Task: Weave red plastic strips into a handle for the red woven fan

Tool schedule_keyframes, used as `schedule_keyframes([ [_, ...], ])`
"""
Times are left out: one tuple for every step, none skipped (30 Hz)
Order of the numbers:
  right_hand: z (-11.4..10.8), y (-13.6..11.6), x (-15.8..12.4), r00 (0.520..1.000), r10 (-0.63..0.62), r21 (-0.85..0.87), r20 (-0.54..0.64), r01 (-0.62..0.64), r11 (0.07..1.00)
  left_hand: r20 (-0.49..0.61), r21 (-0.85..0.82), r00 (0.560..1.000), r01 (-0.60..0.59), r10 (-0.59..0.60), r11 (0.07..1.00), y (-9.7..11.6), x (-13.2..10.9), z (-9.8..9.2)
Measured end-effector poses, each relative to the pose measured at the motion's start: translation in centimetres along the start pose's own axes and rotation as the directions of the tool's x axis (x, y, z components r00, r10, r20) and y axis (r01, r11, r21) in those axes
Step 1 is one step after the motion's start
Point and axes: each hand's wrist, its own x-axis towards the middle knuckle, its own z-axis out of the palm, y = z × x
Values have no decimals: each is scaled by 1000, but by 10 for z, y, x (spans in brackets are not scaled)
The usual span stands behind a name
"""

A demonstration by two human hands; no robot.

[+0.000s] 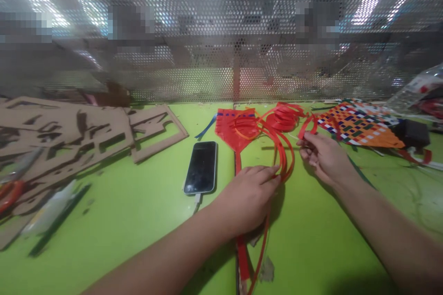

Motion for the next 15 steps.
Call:
schedule_keyframes([
  [0, 1, 1, 1000, 1, -16, 4, -1, 1000, 2, 7, 1000, 12, -12, 1000, -1, 0, 0],
  [-1, 3, 2, 1000, 1, -30, 8, 0, 1000, 1, 14, 1000, 27, -27, 1000, -2, 1, 0],
  [-2, 5, 3, 1000, -2, -46, 15, 3, 999, -3, 22, 999, 41, -41, 999, -3, 1, 1],
  [-3, 7, 3, 1000, -11, -67, 24, 12, 998, -7, 28, 999, 54, -54, 998, -3, 1, 1],
  [-3, 9, 4, 999, -25, -97, 37, 29, 995, -10, 34, 998, 65, -64, 997, -3, 1, 1],
  [-4, 10, 4, 998, -45, -131, 52, 51, 990, -12, 38, 997, 74, -74, 997, -3, 1, 1],
  [-5, 11, 4, 995, -67, -169, 68, 78, 983, -12, 42, 996, 84, -84, 996, -3, 1, 1],
  [-5, 12, 3, 992, -88, -216, 92, 106, 971, -10, 45, 996, 93, -93, 995, -3, 1, 1],
  [-4, 13, 2, 987, -107, -262, 116, 134, 956, -7, 48, 995, 101, -100, 994, -3, 1, 1],
  [-4, 13, 0, 983, -121, -300, 141, 159, 941, -5, 48, 995, 103, -103, 994, -3, 1, 1],
  [-3, 13, -1, 978, -129, -330, 166, 179, 927, -6, 49, 995, 100, -100, 994, -3, 1, 2],
  [-3, 13, -3, 973, -132, -355, 191, 194, 914, -11, 47, 996, 94, -93, 994, -4, 2, 3],
  [-2, 13, -5, 968, -130, -379, 216, 206, 902, -19, 43, 996, 85, -84, 995, -5, 2, 3],
  [-2, 13, -6, 963, -125, -403, 239, 216, 889, -24, 36, 997, 74, -73, 997, -6, 2, 4],
  [-2, 13, -7, 958, -120, -429, 261, 227, 874, -25, 25, 998, 64, -64, 998, -7, 2, 5],
])
